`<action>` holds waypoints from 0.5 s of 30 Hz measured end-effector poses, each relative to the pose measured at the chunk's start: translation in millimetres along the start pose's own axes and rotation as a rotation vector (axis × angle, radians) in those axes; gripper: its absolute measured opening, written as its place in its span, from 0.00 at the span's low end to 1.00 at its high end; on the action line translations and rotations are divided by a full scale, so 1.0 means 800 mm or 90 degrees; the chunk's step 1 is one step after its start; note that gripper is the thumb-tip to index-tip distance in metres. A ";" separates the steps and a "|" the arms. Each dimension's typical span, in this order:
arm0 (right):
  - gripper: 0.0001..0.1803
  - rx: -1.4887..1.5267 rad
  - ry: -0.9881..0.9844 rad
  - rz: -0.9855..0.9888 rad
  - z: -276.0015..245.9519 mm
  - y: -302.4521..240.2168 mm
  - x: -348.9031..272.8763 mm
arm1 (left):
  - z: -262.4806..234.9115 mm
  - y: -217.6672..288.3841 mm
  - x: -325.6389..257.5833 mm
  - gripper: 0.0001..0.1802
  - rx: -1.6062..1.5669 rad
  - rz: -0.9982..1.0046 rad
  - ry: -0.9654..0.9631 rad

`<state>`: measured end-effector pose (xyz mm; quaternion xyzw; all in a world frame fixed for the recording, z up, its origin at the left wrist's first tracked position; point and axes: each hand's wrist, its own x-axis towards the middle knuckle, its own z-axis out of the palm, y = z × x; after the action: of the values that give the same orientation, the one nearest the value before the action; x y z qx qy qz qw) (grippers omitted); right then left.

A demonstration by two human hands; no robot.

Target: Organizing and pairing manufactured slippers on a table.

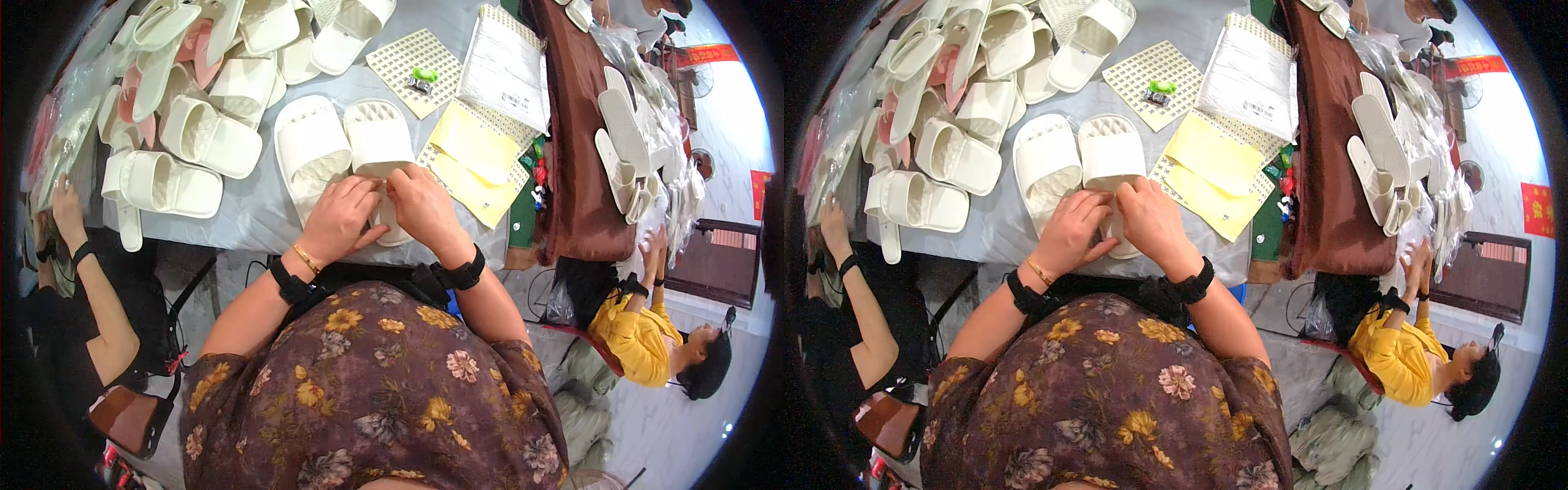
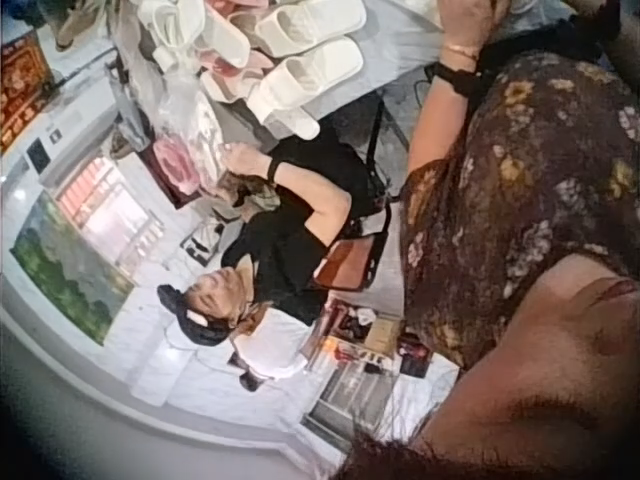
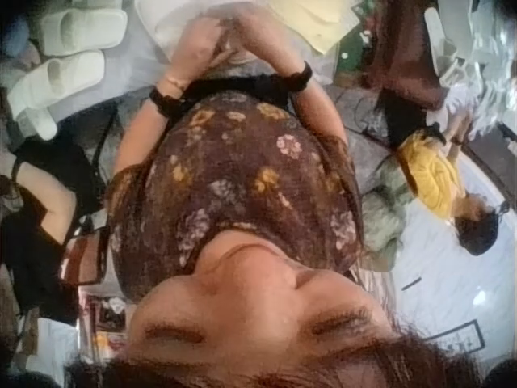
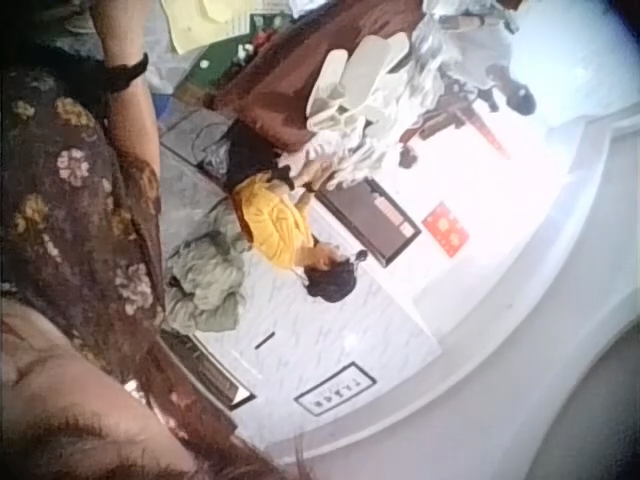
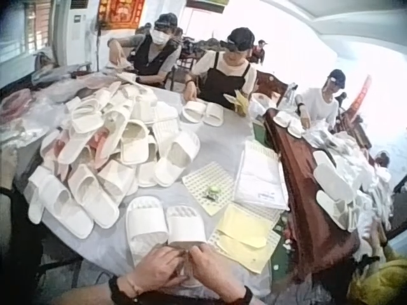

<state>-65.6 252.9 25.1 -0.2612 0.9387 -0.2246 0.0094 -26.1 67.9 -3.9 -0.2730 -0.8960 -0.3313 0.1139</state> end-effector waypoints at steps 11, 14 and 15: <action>0.06 -0.030 0.029 0.067 0.005 -0.002 0.001 | 0.001 -0.004 -0.003 0.25 0.016 -0.002 0.000; 0.08 -0.004 0.061 0.138 0.008 0.000 -0.004 | 0.003 -0.004 -0.004 0.25 0.016 -0.005 -0.001; 0.08 0.039 0.069 0.138 0.007 -0.002 -0.004 | 0.001 -0.003 -0.002 0.25 0.023 -0.001 0.007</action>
<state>-61.4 251.0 20.5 -0.1457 0.9532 -0.2647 -0.0089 -26.3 66.3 -6.3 -0.2681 -0.9015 -0.3164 0.1233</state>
